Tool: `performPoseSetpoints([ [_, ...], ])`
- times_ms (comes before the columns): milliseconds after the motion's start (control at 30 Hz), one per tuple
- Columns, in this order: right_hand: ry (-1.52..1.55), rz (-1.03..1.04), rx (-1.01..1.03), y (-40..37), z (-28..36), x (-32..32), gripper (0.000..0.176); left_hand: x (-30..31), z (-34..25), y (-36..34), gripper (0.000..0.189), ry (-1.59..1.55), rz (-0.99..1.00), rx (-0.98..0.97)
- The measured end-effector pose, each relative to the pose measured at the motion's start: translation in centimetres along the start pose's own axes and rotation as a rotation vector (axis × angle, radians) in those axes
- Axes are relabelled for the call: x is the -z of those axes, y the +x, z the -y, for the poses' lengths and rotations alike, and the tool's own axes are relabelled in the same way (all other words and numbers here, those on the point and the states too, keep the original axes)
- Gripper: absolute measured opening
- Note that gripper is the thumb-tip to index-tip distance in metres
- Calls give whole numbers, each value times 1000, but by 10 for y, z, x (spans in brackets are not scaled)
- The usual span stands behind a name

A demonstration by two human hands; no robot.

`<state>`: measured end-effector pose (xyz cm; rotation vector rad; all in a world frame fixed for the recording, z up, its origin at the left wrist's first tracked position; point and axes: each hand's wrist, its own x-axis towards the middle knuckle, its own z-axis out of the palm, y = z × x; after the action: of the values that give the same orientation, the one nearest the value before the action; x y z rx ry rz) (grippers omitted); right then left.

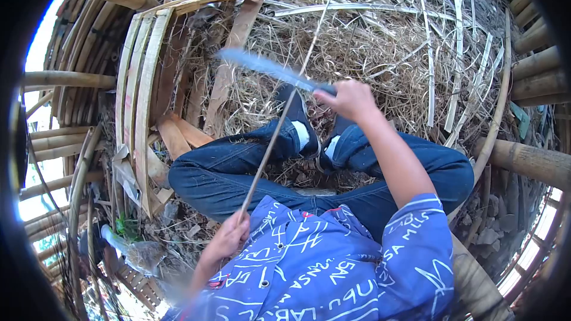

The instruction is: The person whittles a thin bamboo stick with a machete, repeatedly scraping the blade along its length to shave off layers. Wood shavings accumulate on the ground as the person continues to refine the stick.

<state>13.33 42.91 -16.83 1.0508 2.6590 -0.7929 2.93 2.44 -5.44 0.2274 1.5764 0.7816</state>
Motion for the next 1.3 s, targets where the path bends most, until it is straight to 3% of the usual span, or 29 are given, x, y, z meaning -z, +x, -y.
performPoseSetpoints([
  [33, -21, -128, -85, 14, -13, -6, 74, -1, 10, -6, 13, -2, 17, -10],
  [133, -51, -29, -264, 44, -50, 21, 75, -6, 12, -15, 11, 46, 37, -48],
  [267, -6, -124, -197, 47, -31, 14, 76, -4, 24, -7, 9, -95, 45, -60],
  [400, 113, -43, -59, -2, 17, -3, 73, -1, -1, -1, 10, -203, 29, 57],
  [533, 287, 118, 107, -82, 68, -25, 70, 3, 5, 13, 13, -126, 17, -29],
  [667, 199, 212, 281, -120, 88, -34, 69, 3, 7, 14, 13, -58, -2, -67],
  [833, 25, 105, 392, -98, 73, -21, 72, -4, 2, 6, 14, -185, 12, -2],
  [933, 3, 64, 152, -63, 42, -13, 69, 1, 4, -4, 14, -270, 10, 41],
  [1133, -58, -41, -208, 4, -45, 32, 72, -4, 3, -9, 12, 0, 37, -45],
  [1300, 62, -47, -175, 10, -33, 25, 74, -2, -9, -3, 10, -112, 49, 24],
])
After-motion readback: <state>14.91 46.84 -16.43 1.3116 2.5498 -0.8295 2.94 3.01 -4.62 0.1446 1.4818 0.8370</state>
